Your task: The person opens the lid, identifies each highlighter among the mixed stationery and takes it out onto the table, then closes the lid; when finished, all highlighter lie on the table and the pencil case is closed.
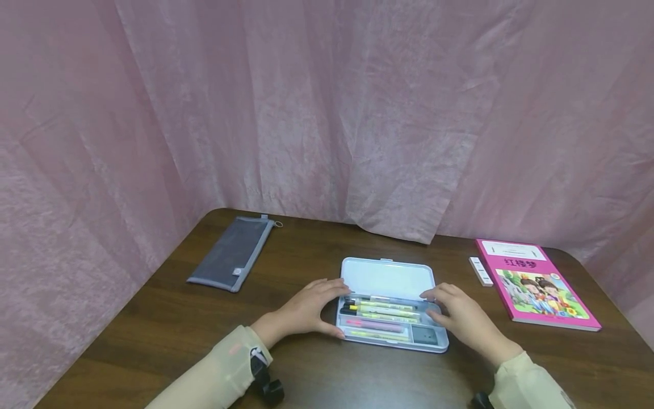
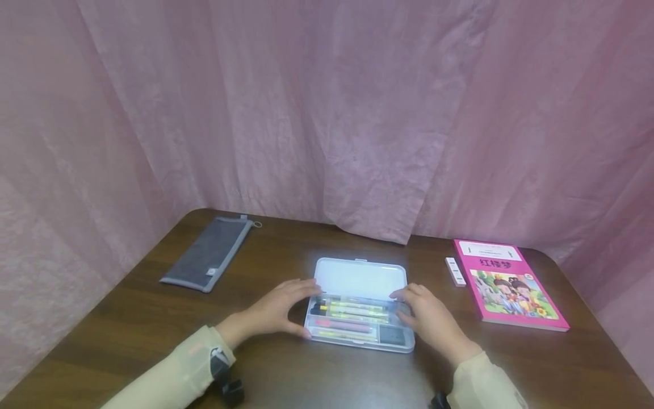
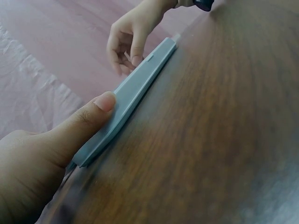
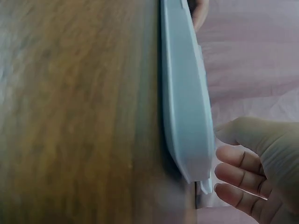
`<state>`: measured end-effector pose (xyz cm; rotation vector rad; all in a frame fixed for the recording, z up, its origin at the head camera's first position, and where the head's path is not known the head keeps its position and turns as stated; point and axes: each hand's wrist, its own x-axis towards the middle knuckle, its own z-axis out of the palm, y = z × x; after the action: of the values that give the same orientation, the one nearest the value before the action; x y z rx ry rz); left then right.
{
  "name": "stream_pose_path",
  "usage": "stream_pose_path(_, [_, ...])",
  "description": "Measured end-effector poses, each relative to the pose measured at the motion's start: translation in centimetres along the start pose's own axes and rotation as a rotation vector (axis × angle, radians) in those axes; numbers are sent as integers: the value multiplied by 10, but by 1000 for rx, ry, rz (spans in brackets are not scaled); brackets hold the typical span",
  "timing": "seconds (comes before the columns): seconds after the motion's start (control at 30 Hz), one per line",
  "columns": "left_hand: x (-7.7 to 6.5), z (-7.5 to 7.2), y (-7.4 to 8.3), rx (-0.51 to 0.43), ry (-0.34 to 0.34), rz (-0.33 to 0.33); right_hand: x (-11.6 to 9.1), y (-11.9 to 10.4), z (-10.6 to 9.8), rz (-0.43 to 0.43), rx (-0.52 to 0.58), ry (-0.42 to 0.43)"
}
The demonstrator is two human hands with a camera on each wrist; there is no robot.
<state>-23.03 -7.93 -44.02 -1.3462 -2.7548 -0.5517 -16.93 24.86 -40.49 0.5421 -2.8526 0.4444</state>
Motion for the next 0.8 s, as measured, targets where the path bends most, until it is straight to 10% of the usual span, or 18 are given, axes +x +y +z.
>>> stream_pose_path(0.8, [-1,0,1,-5,-11,-17,11,-5,5,9,-70,-36])
